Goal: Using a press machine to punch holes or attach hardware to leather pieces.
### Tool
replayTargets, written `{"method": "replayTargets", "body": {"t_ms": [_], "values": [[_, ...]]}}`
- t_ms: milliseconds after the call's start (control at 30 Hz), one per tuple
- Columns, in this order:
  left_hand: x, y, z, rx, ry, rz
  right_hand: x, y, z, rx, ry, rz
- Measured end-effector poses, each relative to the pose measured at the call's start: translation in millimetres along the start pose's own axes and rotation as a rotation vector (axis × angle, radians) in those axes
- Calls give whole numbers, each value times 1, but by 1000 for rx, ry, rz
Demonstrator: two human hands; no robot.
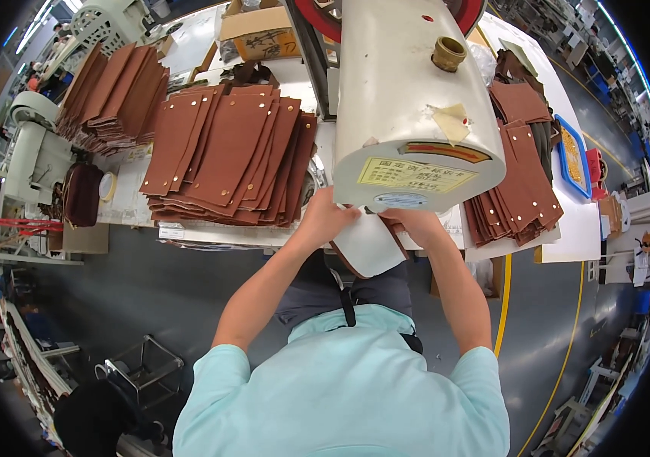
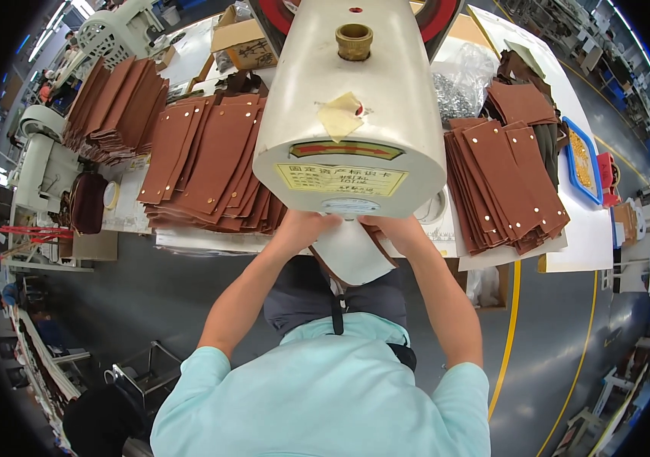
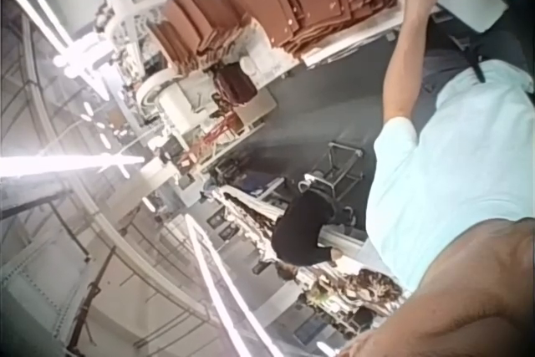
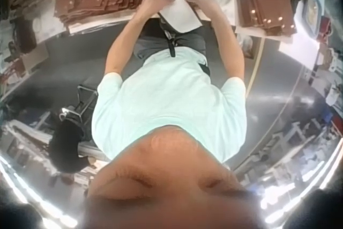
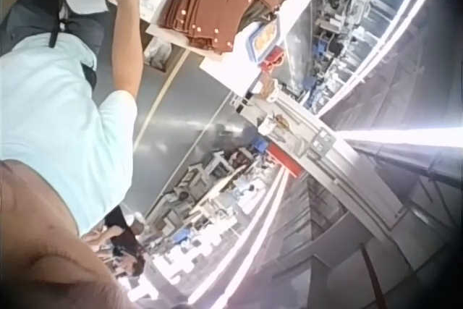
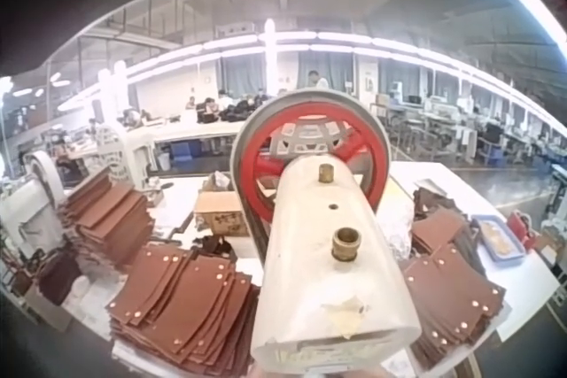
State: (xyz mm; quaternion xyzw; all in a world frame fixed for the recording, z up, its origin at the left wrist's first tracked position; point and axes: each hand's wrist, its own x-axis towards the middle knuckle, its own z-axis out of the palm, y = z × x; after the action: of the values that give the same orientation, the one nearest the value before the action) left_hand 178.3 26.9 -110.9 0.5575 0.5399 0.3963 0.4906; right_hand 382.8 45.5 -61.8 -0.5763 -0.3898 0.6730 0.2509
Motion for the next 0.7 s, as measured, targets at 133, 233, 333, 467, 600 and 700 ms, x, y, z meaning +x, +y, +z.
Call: {"method": "replayTargets", "body": {"t_ms": [133, 233, 333, 467, 600, 700], "values": [[-19, -13, 0, -276, 55, -74, -18, 19, -5, -230, -139, -189], [-47, 23, -7, -179, 0, -70, -45, 51, -31, -543, -255, -189], [-64, 42, -44, 233, 138, 262, -94, 47, -64, -779, -182, -374], [-56, 42, -128, 917, 507, 344, -147, 26, -149, -858, 321, -431], [-69, 35, -171, 1061, 406, 92, -153, -33, -198, -957, 1083, -682], [-70, 27, -170, 1120, 394, 96, -129, -71, -182, -852, 1352, -842]]}}
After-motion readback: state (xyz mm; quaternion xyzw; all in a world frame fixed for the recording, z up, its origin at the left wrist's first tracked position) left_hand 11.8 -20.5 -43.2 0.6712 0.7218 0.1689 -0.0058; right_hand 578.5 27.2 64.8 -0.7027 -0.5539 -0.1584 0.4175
